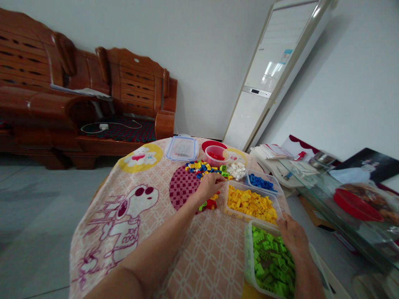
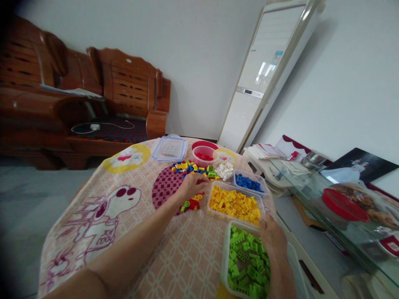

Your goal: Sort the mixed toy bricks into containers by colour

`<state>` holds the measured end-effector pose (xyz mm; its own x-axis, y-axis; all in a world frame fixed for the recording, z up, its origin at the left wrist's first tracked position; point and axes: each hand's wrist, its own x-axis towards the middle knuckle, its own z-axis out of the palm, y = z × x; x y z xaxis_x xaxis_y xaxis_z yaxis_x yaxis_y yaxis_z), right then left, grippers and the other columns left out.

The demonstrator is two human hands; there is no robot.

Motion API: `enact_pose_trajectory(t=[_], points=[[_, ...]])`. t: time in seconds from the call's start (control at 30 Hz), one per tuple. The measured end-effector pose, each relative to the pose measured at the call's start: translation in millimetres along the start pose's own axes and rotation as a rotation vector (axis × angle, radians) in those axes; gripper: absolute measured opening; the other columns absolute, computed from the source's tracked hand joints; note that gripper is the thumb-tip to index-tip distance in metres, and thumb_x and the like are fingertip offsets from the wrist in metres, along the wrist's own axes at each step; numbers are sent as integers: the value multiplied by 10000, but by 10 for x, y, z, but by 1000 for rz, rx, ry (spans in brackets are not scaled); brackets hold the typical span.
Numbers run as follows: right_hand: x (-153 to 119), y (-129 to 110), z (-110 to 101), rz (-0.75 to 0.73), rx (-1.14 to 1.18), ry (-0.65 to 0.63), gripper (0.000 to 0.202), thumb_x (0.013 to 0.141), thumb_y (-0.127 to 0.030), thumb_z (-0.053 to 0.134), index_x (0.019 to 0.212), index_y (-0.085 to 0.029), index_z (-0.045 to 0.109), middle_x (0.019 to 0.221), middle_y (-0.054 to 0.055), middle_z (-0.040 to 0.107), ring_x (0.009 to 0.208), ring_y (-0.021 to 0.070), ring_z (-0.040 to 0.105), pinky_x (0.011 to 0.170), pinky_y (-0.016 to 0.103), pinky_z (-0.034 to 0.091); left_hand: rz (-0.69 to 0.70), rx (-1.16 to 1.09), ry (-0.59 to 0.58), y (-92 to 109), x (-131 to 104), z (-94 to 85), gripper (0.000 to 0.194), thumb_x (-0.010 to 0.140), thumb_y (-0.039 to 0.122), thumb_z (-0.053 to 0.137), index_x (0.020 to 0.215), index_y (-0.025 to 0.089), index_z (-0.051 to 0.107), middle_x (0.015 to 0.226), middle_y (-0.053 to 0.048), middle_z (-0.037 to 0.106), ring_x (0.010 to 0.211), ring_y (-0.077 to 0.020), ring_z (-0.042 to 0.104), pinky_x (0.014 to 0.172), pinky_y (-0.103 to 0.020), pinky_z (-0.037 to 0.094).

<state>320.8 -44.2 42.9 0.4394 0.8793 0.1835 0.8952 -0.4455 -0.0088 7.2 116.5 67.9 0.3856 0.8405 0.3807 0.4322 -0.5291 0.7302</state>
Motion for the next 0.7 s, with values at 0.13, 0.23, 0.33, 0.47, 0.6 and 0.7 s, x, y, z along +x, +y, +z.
enact_pose_trajectory(t=[0.13, 0.23, 0.33, 0.47, 0.6, 0.7], points=[[-7, -6, -6, 2, 0, 1, 477, 968, -315, 304, 1266, -93, 602, 1012, 160, 724, 869, 240, 677, 780, 314, 463, -128, 153, -7, -255, 42, -482, 194, 725, 188, 596, 801, 138, 767, 721, -27, 724, 673, -139, 611, 625, -213, 406], [-6, -1, 0, -11, 4, 2, 474, 969, -317, 306, 1268, -92, 596, 945, 151, 729, 848, 239, 676, 772, 315, 462, -193, 250, -101, -422, 12, -679, 165, 688, 180, 613, 734, 136, 766, 659, -21, 701, 641, -138, 603, 609, -215, 390], [-2, 7, 5, -19, 5, 2, 467, 966, -313, 313, 1253, -89, 606, 904, 148, 729, 829, 241, 675, 760, 315, 463, -246, 248, -278, -527, -23, -675, 137, 657, 207, 652, 706, 147, 765, 590, -6, 666, 591, -138, 588, 574, -215, 380], [2, 11, 8, -19, 8, -8, 466, 966, -305, 307, 1233, -82, 618, 920, 156, 727, 841, 244, 674, 748, 311, 463, -264, 243, -429, -571, -33, -541, 105, 620, 223, 677, 659, 159, 751, 520, 10, 619, 532, -134, 553, 533, -219, 358], [-1, 8, 8, -12, -4, 7, 452, 965, -303, 317, 1231, -99, 621, 908, 141, 729, 819, 230, 672, 739, 301, 459, -228, 266, -439, -550, -31, -492, 62, 586, 179, 686, 623, 158, 731, 551, 9, 634, 568, -130, 561, 530, -210, 342], [-2, 5, 9, -18, -7, 10, 454, 967, -304, 311, 1236, -105, 619, 900, 133, 727, 817, 226, 672, 737, 296, 458, -233, 257, -447, -531, -40, -509, 52, 583, 156, 673, 608, 156, 719, 534, 16, 621, 555, -125, 552, 529, -209, 347]])
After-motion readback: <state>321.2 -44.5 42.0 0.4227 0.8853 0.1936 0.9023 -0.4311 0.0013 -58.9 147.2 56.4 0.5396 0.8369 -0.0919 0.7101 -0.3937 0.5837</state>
